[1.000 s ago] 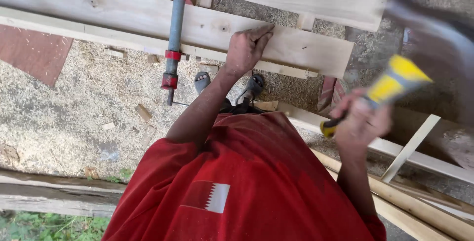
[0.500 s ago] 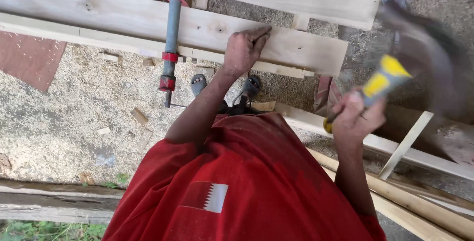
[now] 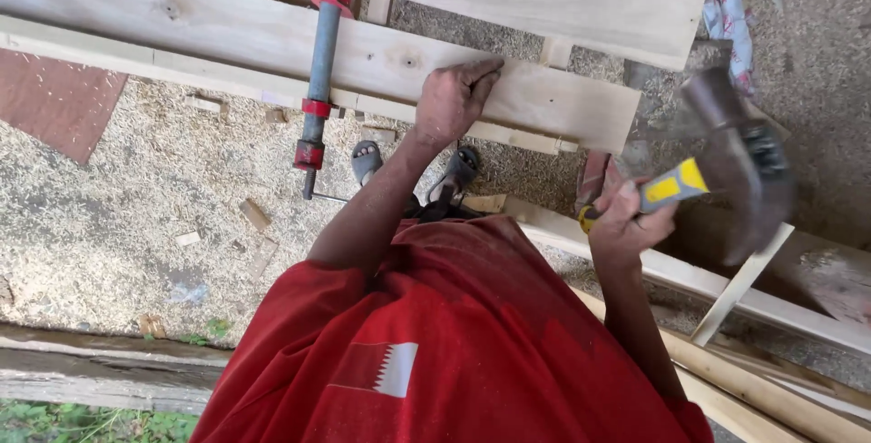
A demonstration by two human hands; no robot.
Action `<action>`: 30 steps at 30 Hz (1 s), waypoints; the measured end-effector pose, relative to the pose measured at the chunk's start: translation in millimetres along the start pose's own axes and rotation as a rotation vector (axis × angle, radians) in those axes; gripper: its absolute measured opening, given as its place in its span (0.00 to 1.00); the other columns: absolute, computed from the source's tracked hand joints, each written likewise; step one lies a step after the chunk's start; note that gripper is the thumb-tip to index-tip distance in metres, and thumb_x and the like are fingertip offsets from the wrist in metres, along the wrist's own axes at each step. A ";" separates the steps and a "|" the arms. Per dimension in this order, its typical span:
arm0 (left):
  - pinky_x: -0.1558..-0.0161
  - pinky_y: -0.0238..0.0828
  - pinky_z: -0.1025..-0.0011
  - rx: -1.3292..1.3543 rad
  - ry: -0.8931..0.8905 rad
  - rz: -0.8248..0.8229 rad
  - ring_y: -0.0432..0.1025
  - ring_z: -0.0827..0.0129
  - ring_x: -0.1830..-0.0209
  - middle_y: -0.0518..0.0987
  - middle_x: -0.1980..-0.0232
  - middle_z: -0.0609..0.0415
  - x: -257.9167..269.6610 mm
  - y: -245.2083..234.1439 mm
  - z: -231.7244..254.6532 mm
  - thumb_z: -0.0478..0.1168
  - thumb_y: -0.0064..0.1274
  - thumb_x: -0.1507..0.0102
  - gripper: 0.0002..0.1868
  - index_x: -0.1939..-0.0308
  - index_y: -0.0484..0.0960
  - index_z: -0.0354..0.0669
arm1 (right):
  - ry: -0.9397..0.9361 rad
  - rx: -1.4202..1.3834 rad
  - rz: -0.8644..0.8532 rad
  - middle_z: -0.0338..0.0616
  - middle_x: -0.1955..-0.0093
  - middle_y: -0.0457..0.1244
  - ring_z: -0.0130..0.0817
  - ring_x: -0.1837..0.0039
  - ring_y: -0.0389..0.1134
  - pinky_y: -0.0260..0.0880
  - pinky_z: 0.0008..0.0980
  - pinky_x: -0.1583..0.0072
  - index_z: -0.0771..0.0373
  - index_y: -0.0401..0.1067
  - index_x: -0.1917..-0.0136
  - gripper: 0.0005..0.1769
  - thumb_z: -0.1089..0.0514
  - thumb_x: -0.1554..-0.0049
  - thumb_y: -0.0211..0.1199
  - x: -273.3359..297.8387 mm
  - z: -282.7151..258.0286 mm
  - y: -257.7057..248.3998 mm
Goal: The person is hammering nails into wooden planks to assemble a furniture piece.
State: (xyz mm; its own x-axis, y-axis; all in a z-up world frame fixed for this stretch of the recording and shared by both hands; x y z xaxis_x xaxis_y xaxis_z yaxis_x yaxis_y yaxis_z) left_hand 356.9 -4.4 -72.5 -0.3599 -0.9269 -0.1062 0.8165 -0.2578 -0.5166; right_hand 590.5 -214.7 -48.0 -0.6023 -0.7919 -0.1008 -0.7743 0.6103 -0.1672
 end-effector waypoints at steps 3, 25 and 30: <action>0.54 0.83 0.68 -0.006 0.031 0.016 0.84 0.62 0.58 0.86 0.51 0.47 -8.2 -5.1 0.0 0.38 0.57 0.33 0.11 0.48 0.87 0.41 | -0.202 0.595 -0.264 0.54 0.52 0.67 0.42 0.54 0.72 0.75 0.45 0.50 0.74 0.67 0.35 0.20 0.53 0.29 0.57 -9.1 -1.8 8.6; 0.51 0.81 0.65 -0.074 0.008 0.034 0.83 0.57 0.61 0.86 0.52 0.47 -6.0 1.5 -1.4 0.41 0.55 0.34 0.12 0.50 0.87 0.45 | 0.411 0.392 -0.402 0.47 0.68 0.64 0.37 0.70 0.67 0.69 0.44 0.66 0.56 0.75 0.34 0.22 0.49 0.39 0.60 -163.7 45.4 78.7; 0.50 0.80 0.64 -0.090 -0.053 0.092 0.82 0.55 0.55 0.85 0.51 0.46 6.0 -5.8 2.9 0.42 0.56 0.34 0.12 0.49 0.87 0.47 | -0.043 0.957 -0.380 0.52 0.38 0.64 0.53 0.38 0.62 0.66 0.53 0.40 0.55 0.78 0.38 0.22 0.46 0.43 0.70 -154.3 36.9 98.5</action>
Point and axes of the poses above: each hand's wrist, its own x-axis away from the middle knuckle, its own y-axis out of the palm, z = x × y, the point moved 2 cm from there along -x, towards the middle knuckle
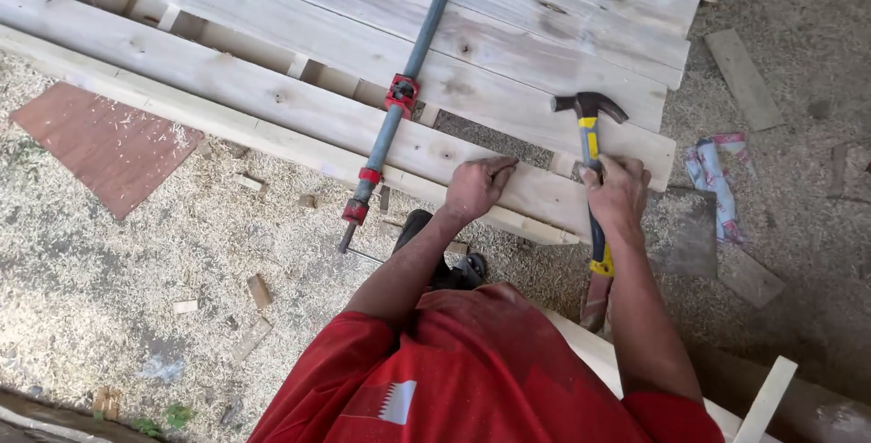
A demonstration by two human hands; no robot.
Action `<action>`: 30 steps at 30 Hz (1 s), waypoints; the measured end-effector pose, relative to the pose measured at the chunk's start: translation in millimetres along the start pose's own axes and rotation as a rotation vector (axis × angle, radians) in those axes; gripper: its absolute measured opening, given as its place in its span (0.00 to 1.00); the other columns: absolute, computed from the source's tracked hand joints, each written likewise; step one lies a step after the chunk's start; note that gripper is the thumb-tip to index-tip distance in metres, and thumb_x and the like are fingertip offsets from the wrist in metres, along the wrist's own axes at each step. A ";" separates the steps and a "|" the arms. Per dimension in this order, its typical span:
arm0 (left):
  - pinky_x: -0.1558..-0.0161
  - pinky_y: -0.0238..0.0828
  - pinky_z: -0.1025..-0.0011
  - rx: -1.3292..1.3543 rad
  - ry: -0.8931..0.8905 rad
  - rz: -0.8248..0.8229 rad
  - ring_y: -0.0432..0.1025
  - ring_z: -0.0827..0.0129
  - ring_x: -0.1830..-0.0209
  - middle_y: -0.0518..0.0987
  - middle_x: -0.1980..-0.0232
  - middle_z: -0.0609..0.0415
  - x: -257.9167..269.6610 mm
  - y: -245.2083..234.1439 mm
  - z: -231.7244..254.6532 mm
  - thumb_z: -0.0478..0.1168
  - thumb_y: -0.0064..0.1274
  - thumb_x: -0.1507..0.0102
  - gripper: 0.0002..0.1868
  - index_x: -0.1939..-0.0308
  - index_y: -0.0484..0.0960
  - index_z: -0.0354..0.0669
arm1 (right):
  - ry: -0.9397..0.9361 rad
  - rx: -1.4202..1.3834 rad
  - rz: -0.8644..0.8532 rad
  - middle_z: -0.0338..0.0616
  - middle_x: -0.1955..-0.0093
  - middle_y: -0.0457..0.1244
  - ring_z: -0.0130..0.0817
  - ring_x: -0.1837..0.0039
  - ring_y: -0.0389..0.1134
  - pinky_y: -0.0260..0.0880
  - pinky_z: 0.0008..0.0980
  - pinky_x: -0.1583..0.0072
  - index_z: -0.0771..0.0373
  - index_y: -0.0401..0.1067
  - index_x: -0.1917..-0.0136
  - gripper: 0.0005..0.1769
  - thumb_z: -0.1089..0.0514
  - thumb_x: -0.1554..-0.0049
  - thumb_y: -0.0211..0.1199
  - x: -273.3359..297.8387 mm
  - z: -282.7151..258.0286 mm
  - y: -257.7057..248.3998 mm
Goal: The person is hammering nails into wooden planks to assemble a furniture piece.
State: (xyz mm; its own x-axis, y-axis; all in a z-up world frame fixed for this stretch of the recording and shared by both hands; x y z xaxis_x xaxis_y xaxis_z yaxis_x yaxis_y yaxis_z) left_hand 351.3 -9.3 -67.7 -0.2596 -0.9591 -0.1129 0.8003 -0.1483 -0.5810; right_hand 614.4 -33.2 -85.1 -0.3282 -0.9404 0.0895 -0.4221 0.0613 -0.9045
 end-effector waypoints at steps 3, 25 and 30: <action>0.50 0.80 0.64 0.029 0.003 0.022 0.82 0.56 0.54 0.86 0.51 0.47 0.7 3.7 1.2 0.43 0.57 0.34 0.11 0.50 0.87 0.47 | -0.133 -0.037 0.092 0.51 0.39 0.62 0.51 0.35 0.60 0.62 0.50 0.32 0.54 0.80 0.38 0.21 0.47 0.42 0.73 13.1 -4.9 4.6; 0.80 0.42 0.77 1.297 -0.576 0.037 0.49 0.83 0.84 0.59 0.79 0.67 118.5 -191.8 -10.9 0.40 0.44 0.25 0.19 0.37 0.76 0.29 | -0.254 -0.492 -0.346 0.51 0.57 0.71 0.38 0.56 0.73 0.72 0.35 0.52 0.67 0.79 0.45 0.17 0.51 0.37 0.62 168.9 -137.1 86.0; 0.83 0.41 0.77 1.160 -0.576 0.216 0.48 0.82 0.86 0.57 0.81 0.66 128.4 -271.8 -52.0 0.44 0.46 0.27 0.22 0.36 0.76 0.28 | 0.218 -0.784 -0.872 0.51 0.47 0.71 0.38 0.51 0.73 0.76 0.38 0.49 0.62 0.78 0.39 0.23 0.44 0.38 0.59 200.7 -173.7 156.0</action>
Point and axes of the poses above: each hand's wrist, its own x-axis away from the middle knuckle, its own y-axis out of the palm, z = x × y, the point moved 2 cm from there along -x, towards the middle knuckle
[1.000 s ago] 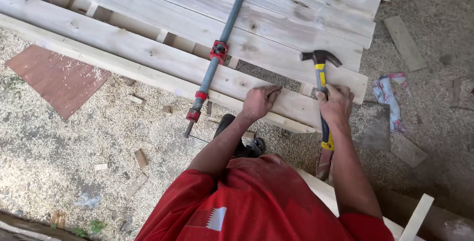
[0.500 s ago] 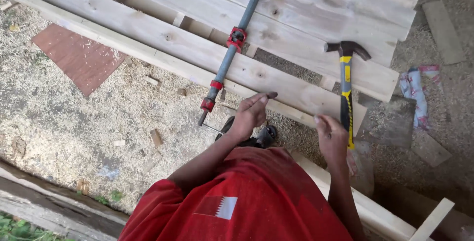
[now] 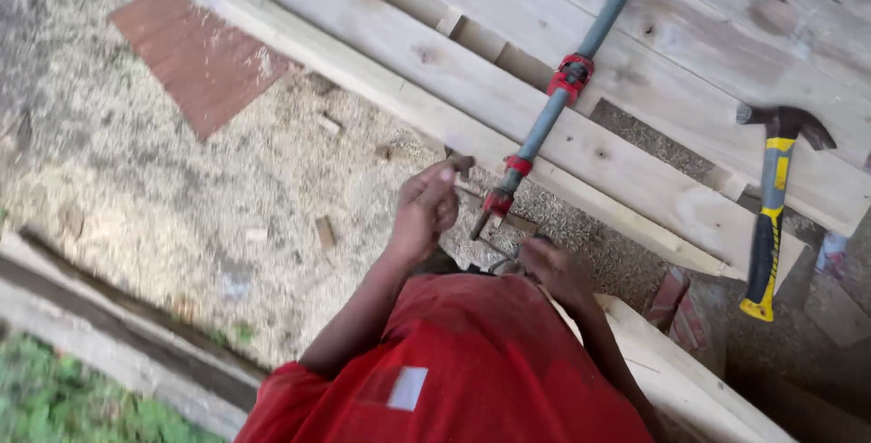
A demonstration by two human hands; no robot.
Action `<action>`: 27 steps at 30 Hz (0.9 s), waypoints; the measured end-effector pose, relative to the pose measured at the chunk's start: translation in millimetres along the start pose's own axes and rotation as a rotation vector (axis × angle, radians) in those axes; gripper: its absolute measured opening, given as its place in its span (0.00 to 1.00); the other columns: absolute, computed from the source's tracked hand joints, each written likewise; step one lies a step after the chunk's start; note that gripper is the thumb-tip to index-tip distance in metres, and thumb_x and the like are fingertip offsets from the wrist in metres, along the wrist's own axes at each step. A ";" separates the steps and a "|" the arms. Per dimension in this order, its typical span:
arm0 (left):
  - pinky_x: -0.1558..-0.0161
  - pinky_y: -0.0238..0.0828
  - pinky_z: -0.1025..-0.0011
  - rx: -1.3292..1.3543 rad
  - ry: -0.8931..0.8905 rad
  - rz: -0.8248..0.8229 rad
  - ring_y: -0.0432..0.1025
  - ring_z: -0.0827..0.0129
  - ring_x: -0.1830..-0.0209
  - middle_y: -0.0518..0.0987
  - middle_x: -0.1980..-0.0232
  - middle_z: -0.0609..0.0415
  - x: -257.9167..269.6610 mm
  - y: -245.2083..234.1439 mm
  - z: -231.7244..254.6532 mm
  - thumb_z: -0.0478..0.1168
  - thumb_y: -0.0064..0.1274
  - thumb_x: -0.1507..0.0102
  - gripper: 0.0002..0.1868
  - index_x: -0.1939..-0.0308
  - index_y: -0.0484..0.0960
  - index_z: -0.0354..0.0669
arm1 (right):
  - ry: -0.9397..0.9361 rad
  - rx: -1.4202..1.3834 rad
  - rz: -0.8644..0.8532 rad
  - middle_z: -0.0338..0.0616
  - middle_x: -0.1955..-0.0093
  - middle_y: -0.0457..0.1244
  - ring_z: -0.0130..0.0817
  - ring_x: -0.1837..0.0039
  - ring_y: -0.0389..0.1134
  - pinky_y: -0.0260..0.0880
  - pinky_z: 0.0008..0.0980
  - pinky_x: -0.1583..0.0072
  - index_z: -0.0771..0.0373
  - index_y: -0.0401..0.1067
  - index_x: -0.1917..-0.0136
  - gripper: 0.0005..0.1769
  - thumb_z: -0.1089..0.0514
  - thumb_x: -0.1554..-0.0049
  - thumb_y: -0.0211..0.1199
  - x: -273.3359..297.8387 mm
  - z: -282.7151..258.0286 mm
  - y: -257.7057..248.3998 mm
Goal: The person is hammering nails into wooden planks to assemble a furniture piece.
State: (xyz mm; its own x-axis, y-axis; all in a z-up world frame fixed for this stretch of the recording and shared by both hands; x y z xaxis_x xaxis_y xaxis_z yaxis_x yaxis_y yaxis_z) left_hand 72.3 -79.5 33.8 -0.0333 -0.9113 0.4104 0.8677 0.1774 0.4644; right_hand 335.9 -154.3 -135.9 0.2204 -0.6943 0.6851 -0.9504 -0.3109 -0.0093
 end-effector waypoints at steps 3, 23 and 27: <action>0.84 0.40 0.77 -0.066 -0.019 0.099 0.47 0.83 0.87 0.55 0.83 0.69 -5.5 -60.4 22.0 0.44 0.44 0.29 0.23 0.36 0.76 0.30 | -0.556 0.142 0.063 0.59 0.35 0.64 0.47 0.35 0.66 0.67 0.45 0.41 0.70 0.65 0.28 0.39 0.46 0.43 0.72 -29.2 -20.0 34.9; 0.84 0.41 0.77 -0.290 -0.076 -0.151 0.48 0.83 0.87 0.58 0.84 0.67 -66.5 -154.7 83.0 0.44 0.45 0.28 0.22 0.38 0.79 0.30 | 0.251 0.500 0.203 0.56 0.59 0.67 0.42 0.54 0.73 0.76 0.46 0.47 0.61 0.80 0.40 0.43 0.22 0.47 0.61 -15.3 -11.6 50.6; 0.82 0.42 0.77 -0.223 -0.098 -0.102 0.48 0.83 0.86 0.58 0.83 0.67 -66.2 -161.3 70.3 0.44 0.45 0.28 0.22 0.37 0.78 0.32 | 0.133 0.815 0.369 0.57 0.42 0.71 0.54 0.39 0.72 0.70 0.47 0.36 0.61 0.82 0.44 0.39 0.25 0.48 0.61 -0.8 -41.2 62.2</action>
State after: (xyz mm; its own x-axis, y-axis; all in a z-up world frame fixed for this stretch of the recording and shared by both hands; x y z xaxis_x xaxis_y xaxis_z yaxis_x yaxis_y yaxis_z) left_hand -100.3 -21.7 -13.1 -0.1646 -0.8779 0.4496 0.9448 -0.0094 0.3276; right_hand 267.5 -146.3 -107.0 -0.1435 -0.7759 0.6144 -0.4939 -0.4818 -0.7238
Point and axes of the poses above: each hand's wrist, its own x-axis away from the middle knuckle, its own y-axis out of the palm, z = x × y, the point moved 2 cm from there along -x, towards the middle knuckle
